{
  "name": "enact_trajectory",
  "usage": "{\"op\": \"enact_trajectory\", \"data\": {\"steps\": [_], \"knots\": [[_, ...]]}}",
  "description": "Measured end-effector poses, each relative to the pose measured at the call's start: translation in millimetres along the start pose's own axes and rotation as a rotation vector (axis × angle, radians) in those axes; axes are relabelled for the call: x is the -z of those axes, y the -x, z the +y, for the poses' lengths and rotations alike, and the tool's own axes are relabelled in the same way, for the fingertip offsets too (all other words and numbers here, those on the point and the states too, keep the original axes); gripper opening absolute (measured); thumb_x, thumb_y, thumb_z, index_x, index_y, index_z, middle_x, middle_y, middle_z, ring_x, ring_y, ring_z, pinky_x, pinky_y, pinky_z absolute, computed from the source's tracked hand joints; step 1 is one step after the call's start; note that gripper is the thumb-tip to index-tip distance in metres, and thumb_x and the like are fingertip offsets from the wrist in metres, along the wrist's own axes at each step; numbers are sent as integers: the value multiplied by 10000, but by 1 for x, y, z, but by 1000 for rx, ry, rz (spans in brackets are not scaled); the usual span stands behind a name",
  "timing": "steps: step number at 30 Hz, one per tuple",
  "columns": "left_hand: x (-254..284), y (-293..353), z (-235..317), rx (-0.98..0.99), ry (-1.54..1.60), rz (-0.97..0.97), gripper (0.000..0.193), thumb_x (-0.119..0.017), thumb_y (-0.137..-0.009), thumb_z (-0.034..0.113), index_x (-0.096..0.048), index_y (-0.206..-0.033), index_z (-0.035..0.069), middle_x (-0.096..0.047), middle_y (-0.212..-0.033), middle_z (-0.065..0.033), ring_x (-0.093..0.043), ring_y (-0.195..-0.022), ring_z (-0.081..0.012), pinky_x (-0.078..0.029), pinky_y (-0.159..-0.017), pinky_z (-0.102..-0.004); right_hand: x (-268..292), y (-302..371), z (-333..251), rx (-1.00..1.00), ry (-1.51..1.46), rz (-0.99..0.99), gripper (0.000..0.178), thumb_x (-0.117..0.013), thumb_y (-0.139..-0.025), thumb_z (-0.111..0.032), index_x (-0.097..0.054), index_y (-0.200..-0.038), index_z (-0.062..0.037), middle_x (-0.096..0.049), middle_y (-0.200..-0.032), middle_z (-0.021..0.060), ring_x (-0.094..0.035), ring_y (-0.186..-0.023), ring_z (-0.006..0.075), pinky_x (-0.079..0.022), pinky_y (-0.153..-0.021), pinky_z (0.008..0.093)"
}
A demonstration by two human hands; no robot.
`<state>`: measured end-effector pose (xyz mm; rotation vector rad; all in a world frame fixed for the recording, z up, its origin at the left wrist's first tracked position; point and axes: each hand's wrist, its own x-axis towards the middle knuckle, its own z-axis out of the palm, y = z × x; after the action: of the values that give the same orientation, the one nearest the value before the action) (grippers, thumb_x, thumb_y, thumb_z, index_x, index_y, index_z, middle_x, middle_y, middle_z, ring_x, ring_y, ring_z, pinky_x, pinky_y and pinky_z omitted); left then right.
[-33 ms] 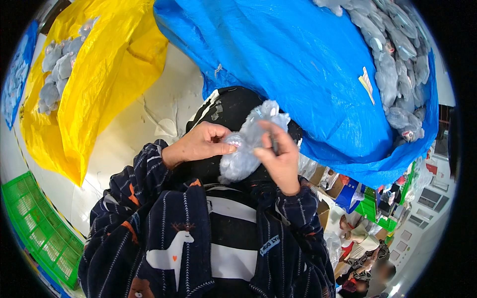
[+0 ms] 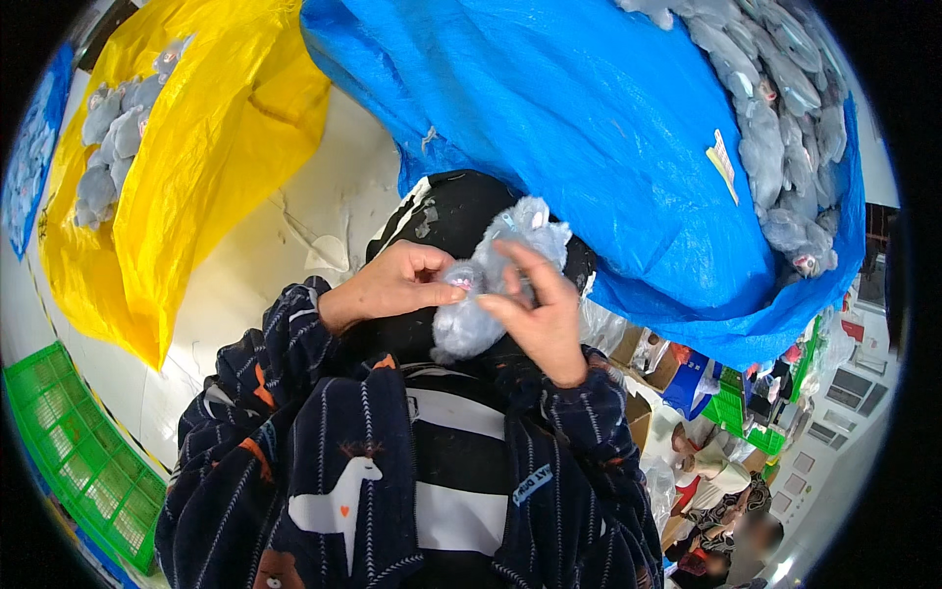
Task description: The person sits on the floor and uses scissors to trim loose threads and fuzz from small gray stuffed bear toys. They handle each toy one at a time, turning it over to trim different sides, then place the finished toy on a blue tarp.
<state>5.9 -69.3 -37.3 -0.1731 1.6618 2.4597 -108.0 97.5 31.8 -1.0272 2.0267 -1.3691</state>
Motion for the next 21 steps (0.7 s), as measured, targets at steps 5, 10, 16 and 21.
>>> {"op": "enact_trajectory", "data": {"steps": [5,10,16,21], "knots": [[-5,0,-1,-64,77,47,177,-630,-865,147,-631,-959,-4,-587,-787,43,-486,-720,-2,-396,-617,-192,-14,-10,-1,407,456,-100,298,-712,-654,4,-587,-923,-14,-567,-815,122,-599,-693,246,-470,-593,286],[-11,0,-5,88,288,101,170,-630,-870,182,-640,-951,33,-601,-816,35,-500,-715,-6,-396,-617,-181,-20,7,12,147,90,165,93,-645,-810,-63,-569,-863,-51,-538,-730,38,-539,-598,120,-432,-515,282],[-11,1,-5,125,335,163,154,-659,-848,176,-638,-924,44,-622,-784,17,-538,-690,-37,-412,-617,-189,27,28,16,-363,-590,237,273,-535,-927,-303,-450,-783,-88,-379,-621,-32,-306,-484,39,-251,-418,190],[-14,4,5,130,229,172,160,-656,-846,170,-626,-933,39,-613,-789,16,-538,-695,-44,-417,-627,-194,63,48,28,-293,-41,551,209,-608,-885,-167,-576,-989,12,-536,-786,4,-452,-609,43,-349,-519,191]]}}
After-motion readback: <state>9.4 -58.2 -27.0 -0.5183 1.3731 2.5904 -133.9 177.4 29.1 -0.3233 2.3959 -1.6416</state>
